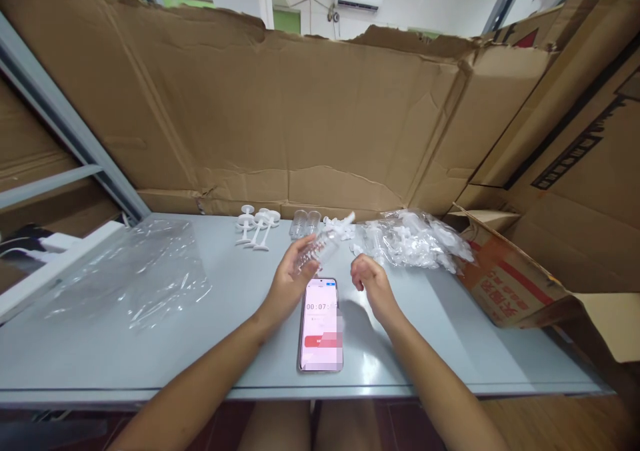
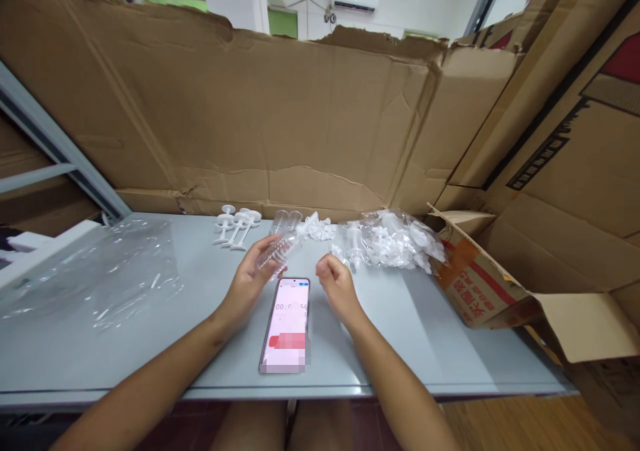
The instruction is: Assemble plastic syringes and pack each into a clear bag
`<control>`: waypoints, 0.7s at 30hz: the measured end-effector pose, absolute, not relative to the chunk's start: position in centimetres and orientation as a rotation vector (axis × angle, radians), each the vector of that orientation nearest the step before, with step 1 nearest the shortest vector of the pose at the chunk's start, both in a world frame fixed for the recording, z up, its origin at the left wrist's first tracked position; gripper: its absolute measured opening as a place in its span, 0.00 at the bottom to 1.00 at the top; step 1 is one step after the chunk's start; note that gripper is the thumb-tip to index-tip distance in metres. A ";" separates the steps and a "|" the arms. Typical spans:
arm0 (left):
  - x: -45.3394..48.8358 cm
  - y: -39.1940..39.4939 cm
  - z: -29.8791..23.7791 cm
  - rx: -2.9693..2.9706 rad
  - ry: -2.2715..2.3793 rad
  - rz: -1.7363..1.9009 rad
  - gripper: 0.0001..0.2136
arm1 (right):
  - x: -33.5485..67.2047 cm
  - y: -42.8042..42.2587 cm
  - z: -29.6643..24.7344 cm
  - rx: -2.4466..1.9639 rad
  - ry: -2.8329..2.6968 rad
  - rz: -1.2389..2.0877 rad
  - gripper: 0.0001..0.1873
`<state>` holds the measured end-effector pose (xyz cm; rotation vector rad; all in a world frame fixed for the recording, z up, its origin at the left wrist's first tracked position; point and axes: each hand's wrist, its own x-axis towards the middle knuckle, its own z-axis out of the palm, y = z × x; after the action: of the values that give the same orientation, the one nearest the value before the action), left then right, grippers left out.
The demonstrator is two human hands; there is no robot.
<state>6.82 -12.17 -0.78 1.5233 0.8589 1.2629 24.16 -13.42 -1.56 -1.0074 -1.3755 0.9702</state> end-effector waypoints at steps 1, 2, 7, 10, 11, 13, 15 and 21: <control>6.8 -12.1 -0.8 1.515 0.847 1.263 0.23 | 24.0 -13.5 -1.5 -0.989 -1.410 1.016 0.20; 6.9 -12.1 -0.9 1.542 0.835 1.245 0.24 | 23.9 -13.6 -1.4 -0.972 -1.443 1.061 0.20; 7.2 -12.8 -1.1 2.096 0.797 0.944 0.26 | 23.0 -13.6 -1.9 -1.000 -1.428 1.192 0.24; 7.3 -13.3 -0.9 2.228 0.773 0.818 0.26 | 22.9 -13.5 -2.2 -1.022 -1.319 1.158 0.22; 7.2 -13.3 -0.8 2.216 0.786 0.835 0.25 | 23.0 -13.4 -2.3 -1.024 -1.304 1.151 0.21; 7.1 -13.2 -0.7 2.137 0.838 0.949 0.21 | 23.2 -13.4 -2.3 -1.042 -1.332 1.136 0.20; 6.7 -12.8 -0.7 2.002 0.872 1.076 0.19 | 23.5 -13.5 -2.1 -1.085 -1.443 1.072 0.19; 5.2 -11.1 -0.4 1.761 0.827 1.291 0.15 | 24.3 -13.6 -0.9 -1.202 -1.698 0.566 0.21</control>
<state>5.24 -11.15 -0.37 1.7607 0.8270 1.2913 24.34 -13.61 -0.94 -1.2017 -1.6981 0.5656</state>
